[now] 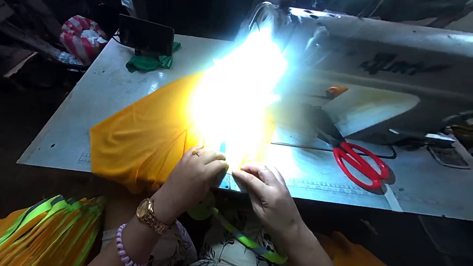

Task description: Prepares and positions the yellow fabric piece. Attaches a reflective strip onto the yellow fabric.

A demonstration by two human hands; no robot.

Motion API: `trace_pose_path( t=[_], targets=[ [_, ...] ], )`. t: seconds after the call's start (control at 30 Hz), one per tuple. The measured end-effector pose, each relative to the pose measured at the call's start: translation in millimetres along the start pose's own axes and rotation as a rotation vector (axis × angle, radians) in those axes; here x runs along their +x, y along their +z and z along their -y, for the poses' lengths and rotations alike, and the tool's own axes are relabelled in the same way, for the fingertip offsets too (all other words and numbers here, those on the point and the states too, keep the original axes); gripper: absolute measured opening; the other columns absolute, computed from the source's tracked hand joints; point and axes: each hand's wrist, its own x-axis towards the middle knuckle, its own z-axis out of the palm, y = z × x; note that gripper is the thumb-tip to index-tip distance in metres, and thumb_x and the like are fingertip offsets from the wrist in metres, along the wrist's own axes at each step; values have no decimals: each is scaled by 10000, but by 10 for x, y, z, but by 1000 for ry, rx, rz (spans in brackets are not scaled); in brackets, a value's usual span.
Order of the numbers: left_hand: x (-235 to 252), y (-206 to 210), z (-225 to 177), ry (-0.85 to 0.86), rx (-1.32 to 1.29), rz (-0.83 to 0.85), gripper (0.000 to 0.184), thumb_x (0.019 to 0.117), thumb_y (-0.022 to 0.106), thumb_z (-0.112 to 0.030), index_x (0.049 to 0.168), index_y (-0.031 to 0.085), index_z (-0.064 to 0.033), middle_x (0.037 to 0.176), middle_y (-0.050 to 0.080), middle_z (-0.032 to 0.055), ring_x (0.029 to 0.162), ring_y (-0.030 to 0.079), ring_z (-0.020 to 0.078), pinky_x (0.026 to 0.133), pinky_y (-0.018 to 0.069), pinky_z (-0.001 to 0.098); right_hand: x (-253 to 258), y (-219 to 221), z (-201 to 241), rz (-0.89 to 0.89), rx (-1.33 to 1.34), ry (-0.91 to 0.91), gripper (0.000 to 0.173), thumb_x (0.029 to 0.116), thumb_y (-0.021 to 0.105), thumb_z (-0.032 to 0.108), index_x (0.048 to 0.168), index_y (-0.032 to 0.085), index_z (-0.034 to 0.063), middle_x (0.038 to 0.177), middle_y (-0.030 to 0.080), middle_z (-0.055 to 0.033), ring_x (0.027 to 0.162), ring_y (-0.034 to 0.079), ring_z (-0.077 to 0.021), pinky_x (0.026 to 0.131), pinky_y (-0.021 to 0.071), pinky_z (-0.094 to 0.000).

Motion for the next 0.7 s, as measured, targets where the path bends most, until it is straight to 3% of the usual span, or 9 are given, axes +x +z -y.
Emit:
trace_pose_path(
  t=[0.2,0.4,0.63,0.7],
  targets=[
    [-68,-10,33,170,88,72,292,1012,521,-118,1200,723,-213,1269,705,-57,1264,613,130,1129,438,480,-21,24,22,-8,-118,-62,384,949,516,105,1182,768,279,1105,724,-29,1022,670,-214,857,545,-412],
    [-85,-61,75,220,112,146,301,1055,472,-189,1271,682,-198,1324,681,-45,1292,597,144,1112,452,459,9,-23,26,14,-155,-79,391,941,516,100,1165,772,293,1091,726,-13,1015,669,-212,833,543,-394],
    [89,-65,177,221,70,177,325,1044,470,-227,1279,686,-162,1315,687,-2,1270,621,173,1056,509,461,192,-14,-82,32,-173,-99,316,967,534,167,1136,784,264,1055,729,-19,976,676,-201,826,550,-387],
    [250,-95,275,215,64,190,319,1035,489,-245,1254,705,-160,1288,693,-4,1194,659,170,990,546,468,346,7,-145,45,-190,-81,294,977,548,201,1136,787,263,1053,730,-15,981,681,-200,838,557,-403]
  ],
)
